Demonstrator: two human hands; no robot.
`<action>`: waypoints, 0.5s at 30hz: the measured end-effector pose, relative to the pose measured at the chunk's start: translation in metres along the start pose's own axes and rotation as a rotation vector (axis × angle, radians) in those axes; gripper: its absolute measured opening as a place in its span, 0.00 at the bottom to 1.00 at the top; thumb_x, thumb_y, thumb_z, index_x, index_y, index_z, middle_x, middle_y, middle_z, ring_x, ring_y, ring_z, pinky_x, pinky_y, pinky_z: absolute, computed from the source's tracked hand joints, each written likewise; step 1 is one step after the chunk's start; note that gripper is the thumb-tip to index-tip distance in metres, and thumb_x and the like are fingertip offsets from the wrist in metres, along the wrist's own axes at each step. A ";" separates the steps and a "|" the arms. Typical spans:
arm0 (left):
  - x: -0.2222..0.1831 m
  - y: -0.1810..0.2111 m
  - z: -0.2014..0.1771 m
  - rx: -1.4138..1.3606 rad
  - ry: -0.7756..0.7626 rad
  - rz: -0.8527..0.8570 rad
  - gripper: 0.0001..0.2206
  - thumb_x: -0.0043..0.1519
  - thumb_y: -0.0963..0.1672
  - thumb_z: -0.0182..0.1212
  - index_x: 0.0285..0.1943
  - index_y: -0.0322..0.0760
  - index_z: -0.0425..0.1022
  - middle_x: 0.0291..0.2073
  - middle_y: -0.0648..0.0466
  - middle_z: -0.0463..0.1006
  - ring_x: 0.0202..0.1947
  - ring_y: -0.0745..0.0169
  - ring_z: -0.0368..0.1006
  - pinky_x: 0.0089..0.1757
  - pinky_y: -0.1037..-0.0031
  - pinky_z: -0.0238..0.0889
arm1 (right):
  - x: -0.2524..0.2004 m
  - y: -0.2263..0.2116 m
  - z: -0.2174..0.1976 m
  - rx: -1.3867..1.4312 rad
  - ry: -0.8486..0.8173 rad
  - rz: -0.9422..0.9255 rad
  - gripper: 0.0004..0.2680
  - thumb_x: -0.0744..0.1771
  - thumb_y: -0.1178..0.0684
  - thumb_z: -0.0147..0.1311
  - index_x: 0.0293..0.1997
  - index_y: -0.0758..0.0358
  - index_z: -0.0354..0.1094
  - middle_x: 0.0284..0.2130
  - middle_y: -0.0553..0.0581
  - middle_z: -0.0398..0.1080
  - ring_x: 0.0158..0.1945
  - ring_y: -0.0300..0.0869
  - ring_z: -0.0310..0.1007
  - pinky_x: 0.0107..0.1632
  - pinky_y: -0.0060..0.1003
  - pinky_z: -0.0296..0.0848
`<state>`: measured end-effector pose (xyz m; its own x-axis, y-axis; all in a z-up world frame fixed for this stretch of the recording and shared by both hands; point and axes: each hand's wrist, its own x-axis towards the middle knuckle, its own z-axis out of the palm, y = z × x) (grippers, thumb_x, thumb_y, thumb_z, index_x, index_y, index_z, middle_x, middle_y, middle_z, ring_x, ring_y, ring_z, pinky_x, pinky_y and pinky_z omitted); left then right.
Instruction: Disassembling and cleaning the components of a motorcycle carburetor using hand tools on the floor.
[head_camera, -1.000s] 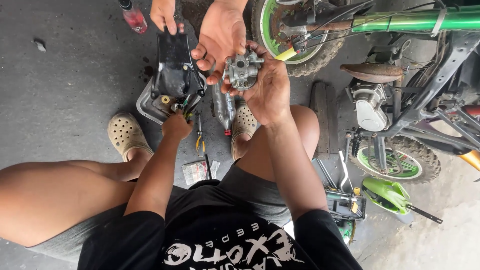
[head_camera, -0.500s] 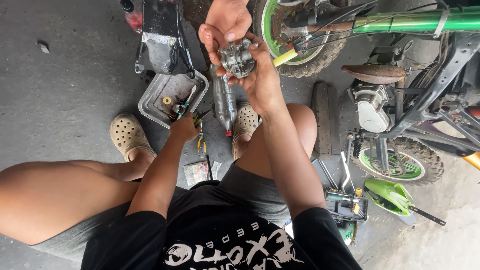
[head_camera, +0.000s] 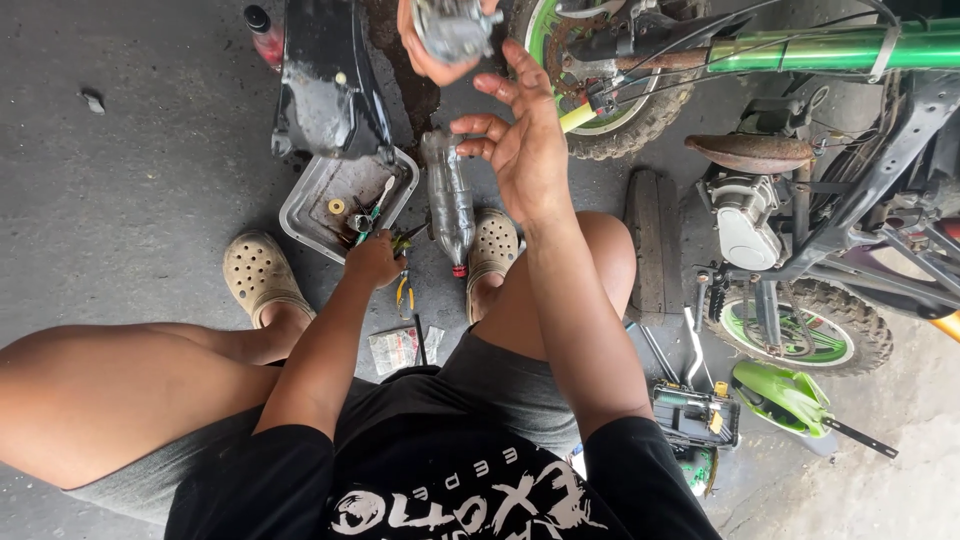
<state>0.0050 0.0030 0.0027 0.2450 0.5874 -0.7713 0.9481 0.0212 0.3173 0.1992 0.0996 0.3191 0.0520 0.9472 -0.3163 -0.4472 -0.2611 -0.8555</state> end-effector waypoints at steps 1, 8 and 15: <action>-0.001 0.001 -0.001 0.001 -0.004 0.018 0.35 0.67 0.56 0.52 0.79 0.38 0.49 0.55 0.43 0.77 0.52 0.42 0.76 0.41 0.57 0.73 | -0.001 -0.002 0.004 -0.088 0.043 0.022 0.24 0.67 0.41 0.42 0.71 0.57 0.52 0.51 0.58 0.66 0.34 0.49 0.77 0.35 0.41 0.77; -0.036 0.022 -0.039 0.148 -0.044 0.266 0.30 0.65 0.49 0.51 0.73 0.23 0.60 0.53 0.29 0.78 0.44 0.32 0.79 0.40 0.45 0.77 | -0.011 0.024 -0.019 -0.986 -0.083 -0.176 0.15 0.68 0.47 0.57 0.61 0.57 0.68 0.47 0.58 0.69 0.40 0.49 0.80 0.39 0.39 0.81; -0.138 0.027 -0.067 0.451 0.361 0.369 0.12 0.54 0.45 0.60 0.42 0.34 0.81 0.26 0.45 0.81 0.28 0.46 0.80 0.24 0.50 0.69 | -0.028 0.019 -0.005 -1.194 -0.238 -0.104 0.15 0.68 0.47 0.57 0.59 0.62 0.68 0.47 0.64 0.70 0.46 0.54 0.80 0.46 0.45 0.81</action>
<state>-0.0170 -0.0238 0.1545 0.5593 0.7262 -0.3997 0.8266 -0.5249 0.2031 0.1935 0.0667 0.3097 -0.1816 0.9514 -0.2486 0.6572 -0.0706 -0.7504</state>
